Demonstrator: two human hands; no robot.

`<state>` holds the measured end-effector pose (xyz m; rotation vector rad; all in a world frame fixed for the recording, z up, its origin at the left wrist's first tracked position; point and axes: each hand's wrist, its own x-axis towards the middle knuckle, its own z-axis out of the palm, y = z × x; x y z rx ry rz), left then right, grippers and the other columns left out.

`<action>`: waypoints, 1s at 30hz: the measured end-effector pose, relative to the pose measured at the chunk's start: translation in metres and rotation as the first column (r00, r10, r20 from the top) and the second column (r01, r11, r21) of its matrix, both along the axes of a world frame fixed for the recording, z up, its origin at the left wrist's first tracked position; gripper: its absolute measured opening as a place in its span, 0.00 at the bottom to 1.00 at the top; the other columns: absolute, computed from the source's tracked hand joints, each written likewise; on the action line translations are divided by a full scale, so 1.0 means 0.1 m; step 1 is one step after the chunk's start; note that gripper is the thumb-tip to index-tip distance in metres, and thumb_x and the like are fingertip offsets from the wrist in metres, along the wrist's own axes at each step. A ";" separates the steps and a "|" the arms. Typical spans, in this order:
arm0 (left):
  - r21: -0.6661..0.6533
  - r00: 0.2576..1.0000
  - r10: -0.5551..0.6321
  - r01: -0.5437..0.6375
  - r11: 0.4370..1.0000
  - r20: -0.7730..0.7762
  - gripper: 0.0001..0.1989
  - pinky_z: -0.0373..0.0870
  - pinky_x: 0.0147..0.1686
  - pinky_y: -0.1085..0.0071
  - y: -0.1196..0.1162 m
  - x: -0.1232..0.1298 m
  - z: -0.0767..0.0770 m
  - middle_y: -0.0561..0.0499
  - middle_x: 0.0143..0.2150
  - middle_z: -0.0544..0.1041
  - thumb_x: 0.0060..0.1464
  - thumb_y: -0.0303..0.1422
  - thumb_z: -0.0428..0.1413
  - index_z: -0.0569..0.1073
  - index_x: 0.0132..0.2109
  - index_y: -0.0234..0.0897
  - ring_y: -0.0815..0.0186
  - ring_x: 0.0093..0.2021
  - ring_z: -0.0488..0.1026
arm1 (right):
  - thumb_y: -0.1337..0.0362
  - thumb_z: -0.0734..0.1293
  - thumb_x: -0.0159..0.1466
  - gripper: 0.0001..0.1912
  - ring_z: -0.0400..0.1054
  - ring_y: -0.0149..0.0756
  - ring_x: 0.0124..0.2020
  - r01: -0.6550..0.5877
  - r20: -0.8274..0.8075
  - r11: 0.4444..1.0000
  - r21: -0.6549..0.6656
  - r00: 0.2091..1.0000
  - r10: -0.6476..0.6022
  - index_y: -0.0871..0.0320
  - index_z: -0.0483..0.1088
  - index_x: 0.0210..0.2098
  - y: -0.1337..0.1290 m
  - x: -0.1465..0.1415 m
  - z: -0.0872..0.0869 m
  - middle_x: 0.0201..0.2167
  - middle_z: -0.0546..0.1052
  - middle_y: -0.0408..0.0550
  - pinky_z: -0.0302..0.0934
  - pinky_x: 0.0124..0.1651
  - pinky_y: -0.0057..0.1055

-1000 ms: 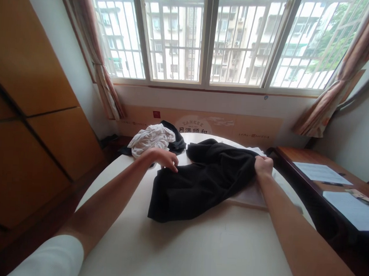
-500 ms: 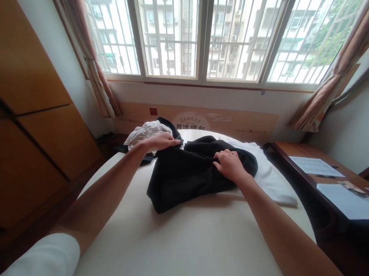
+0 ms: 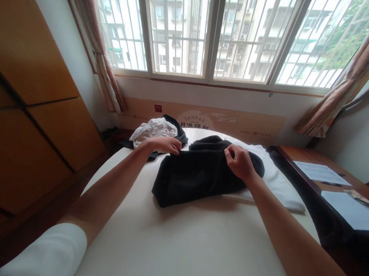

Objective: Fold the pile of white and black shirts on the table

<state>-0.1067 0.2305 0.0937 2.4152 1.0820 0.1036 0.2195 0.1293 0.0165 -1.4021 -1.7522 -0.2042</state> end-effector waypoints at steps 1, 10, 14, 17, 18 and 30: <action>0.008 0.999 -0.011 0.010 1.000 0.053 0.08 0.63 0.33 0.71 0.02 -0.01 0.00 0.53 0.30 0.75 0.45 0.36 0.64 0.78 0.33 0.37 0.64 0.32 0.70 | 0.54 0.60 0.69 0.17 0.66 0.43 0.29 0.013 0.010 0.999 -0.030 1.000 -0.012 0.50 0.62 0.24 0.00 0.02 0.00 0.24 0.73 0.48 0.58 0.40 0.39; -0.070 0.855 -0.049 0.099 0.993 0.516 0.14 0.60 0.27 0.75 -0.40 0.18 0.34 0.53 0.30 0.74 0.53 0.41 0.65 0.75 0.37 0.34 0.70 0.28 0.68 | 0.48 0.61 0.68 0.27 0.57 0.37 0.23 0.016 0.005 0.989 -0.145 1.000 -0.015 0.51 0.55 0.16 -0.02 0.15 0.05 0.15 0.62 0.43 0.51 0.32 0.37; -0.164 0.842 -0.109 0.227 0.960 0.529 0.21 0.65 0.27 0.75 -0.85 0.32 0.54 0.52 0.30 0.76 0.53 0.47 0.67 0.78 0.45 0.36 0.66 0.30 0.73 | 0.46 0.64 0.66 0.26 0.61 0.38 0.23 -0.013 -0.029 0.985 -0.170 1.000 0.008 0.52 0.63 0.16 -0.03 0.12 0.09 0.15 0.66 0.43 0.54 0.31 0.36; -0.288 0.899 -0.206 0.329 0.899 0.386 0.25 0.72 0.30 0.71 -1.03 0.39 0.59 0.50 0.33 0.80 0.47 0.49 0.72 0.82 0.47 0.39 0.60 0.34 0.78 | 0.46 0.63 0.66 0.26 0.61 0.38 0.23 -0.083 -0.112 0.976 -0.202 0.992 0.062 0.53 0.68 0.17 -0.05 0.12 0.12 0.15 0.67 0.43 0.55 0.31 0.35; -0.334 0.908 -0.242 0.359 0.872 0.343 0.25 0.74 0.32 0.70 -1.03 0.40 0.57 0.49 0.35 0.82 0.47 0.49 0.72 0.82 0.48 0.40 0.58 0.36 0.79 | 0.46 0.63 0.65 0.26 0.61 0.37 0.22 -0.113 -0.160 0.972 -0.207 0.984 0.080 0.53 0.68 0.17 -0.06 0.13 0.13 0.15 0.67 0.43 0.55 0.31 0.35; 0.105 0.979 -0.089 0.110 0.988 -0.184 0.08 0.66 0.37 0.70 -0.16 0.36 -0.25 0.50 0.36 0.82 0.46 0.35 0.67 0.81 0.36 0.40 0.59 0.37 0.75 | 0.48 0.62 0.62 0.25 0.66 0.42 0.26 -0.145 -0.611 0.989 0.008 0.782 0.120 0.51 0.66 0.12 -0.05 0.34 0.14 0.17 0.70 0.49 0.62 0.40 0.41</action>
